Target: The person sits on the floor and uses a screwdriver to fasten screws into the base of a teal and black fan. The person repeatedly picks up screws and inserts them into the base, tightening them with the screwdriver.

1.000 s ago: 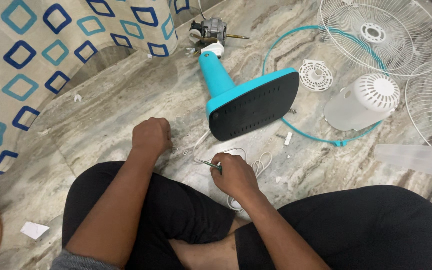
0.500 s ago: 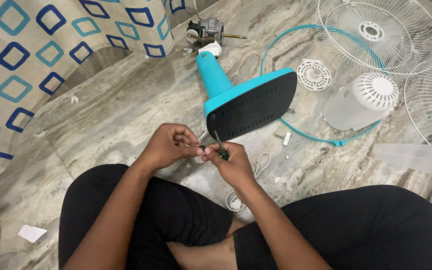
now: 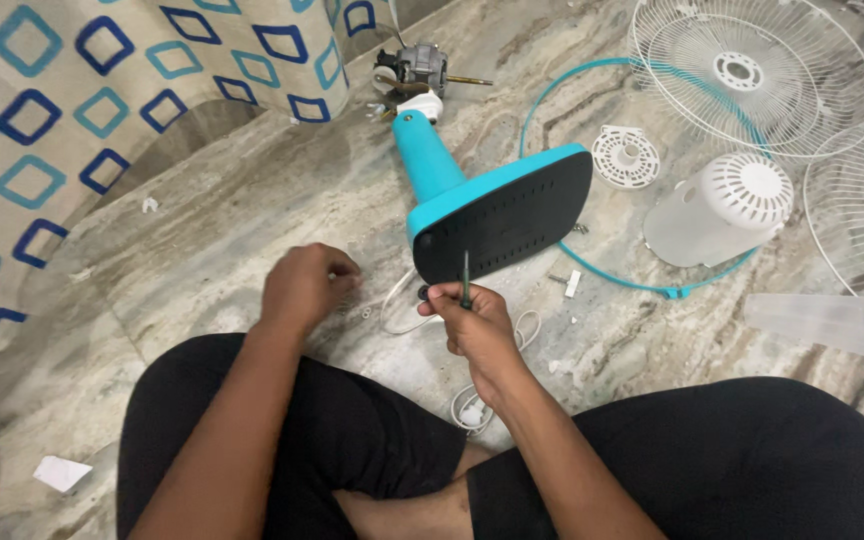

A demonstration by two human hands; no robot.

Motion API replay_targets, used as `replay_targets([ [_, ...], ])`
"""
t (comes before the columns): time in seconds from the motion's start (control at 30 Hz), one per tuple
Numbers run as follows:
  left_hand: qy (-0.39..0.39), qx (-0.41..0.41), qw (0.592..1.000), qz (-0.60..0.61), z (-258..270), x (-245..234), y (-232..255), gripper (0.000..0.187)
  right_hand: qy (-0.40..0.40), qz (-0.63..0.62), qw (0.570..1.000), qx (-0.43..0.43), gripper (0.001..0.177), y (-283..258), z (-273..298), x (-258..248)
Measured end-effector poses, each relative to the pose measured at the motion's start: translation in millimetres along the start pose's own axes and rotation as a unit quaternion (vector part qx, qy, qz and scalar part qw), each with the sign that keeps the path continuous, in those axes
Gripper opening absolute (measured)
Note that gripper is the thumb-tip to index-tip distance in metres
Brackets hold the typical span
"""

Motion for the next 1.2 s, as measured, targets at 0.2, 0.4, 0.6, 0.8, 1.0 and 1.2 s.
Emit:
replay_targets([
  [0.2,-0.068,0.016,0.990,-0.124,3,17,1,0.009,0.019,-0.023,0.999,0.011,0.014,1,-1,-4],
  [0.4,-0.096,0.004,0.978,-0.184,2,25,-5,0.011,0.030,-0.003,1.000,0.005,0.013,-1,0,-4],
  [0.6,-0.097,0.015,0.973,-0.208,2,34,-10,0.009,0.049,0.032,0.998,0.009,0.016,-5,3,-4],
  [0.8,-0.081,0.105,0.966,-0.222,4,48,-15,0.008,0.037,0.014,0.999,0.012,0.015,-5,4,-4],
  [1.0,-0.019,0.127,0.965,-0.227,7,31,1,0.012,0.030,-0.020,0.999,0.032,0.014,-3,4,-6],
  [1.2,0.047,-0.024,0.986,0.160,25,-1,29,0.021,0.014,-0.055,0.997,0.047,0.012,-1,1,-6],
])
Point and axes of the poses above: each hand's wrist, its own z-axis away from the middle knuckle, its own x-axis out of the palm, y = z × x, the point moved 2 cm from there along -z, towards the middle knuckle, and after that the axes turned 13 degrees about y, right-handed, at the moved point
